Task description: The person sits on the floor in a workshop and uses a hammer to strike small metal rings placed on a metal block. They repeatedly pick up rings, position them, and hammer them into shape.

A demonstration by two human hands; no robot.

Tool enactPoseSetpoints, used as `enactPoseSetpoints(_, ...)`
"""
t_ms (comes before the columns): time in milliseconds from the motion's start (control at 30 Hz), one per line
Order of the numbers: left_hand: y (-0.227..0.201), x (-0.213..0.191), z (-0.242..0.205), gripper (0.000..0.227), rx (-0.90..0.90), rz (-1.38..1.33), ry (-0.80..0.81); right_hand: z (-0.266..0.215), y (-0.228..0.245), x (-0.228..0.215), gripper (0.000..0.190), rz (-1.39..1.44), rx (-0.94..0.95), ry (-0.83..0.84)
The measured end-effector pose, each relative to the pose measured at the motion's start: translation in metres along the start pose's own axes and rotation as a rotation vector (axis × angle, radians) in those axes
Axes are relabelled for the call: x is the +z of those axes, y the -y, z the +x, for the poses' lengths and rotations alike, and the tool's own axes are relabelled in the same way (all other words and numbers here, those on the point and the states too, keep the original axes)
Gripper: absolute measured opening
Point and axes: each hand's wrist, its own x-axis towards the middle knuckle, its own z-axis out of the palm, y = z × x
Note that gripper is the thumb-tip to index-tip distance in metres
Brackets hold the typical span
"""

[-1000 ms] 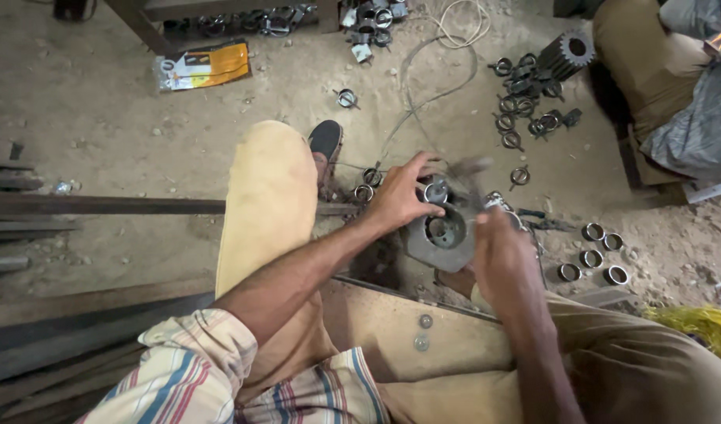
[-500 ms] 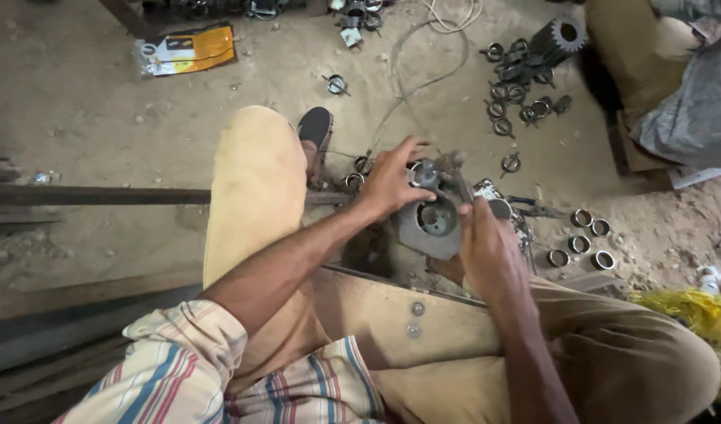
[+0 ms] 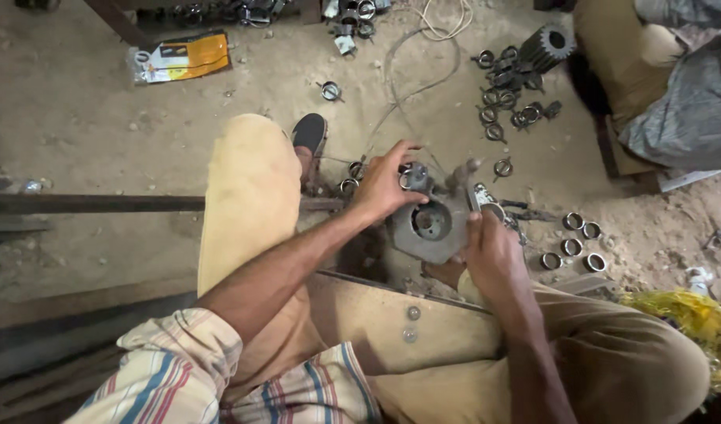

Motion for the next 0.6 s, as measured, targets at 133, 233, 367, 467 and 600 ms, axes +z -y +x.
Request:
enactPoseSetpoints(133, -0.002, 0.000, 0.001, 0.093, -0.004, 0.041, -0.006, -0.008, -0.019, -0.009, 0.028, -0.081, 0.058, 0.102)
enactPoseSetpoints(233, -0.008, -0.002, 0.002, 0.093, -0.085, -0.033, 0.000, -0.010, -0.025, -0.004, 0.026, -0.078, -0.006, 0.105)
enactPoseSetpoints(367, -0.018, -0.002, 0.005, 0.099, -0.073, -0.029, -0.044, -0.006, -0.029, 0.004, 0.024, -0.106, -0.173, 0.175)
enactPoseSetpoints(467, -0.017, -0.004, 0.001, 0.088, 0.030, -0.146, -0.014, -0.005, -0.029, 0.008, 0.024, -0.102, 0.016, 0.219)
enactPoseSetpoints(600, -0.012, 0.000, 0.002, 0.081, -0.002, -0.097, 0.012, -0.004, -0.028, 0.003, 0.025, -0.114, 0.093, 0.265)
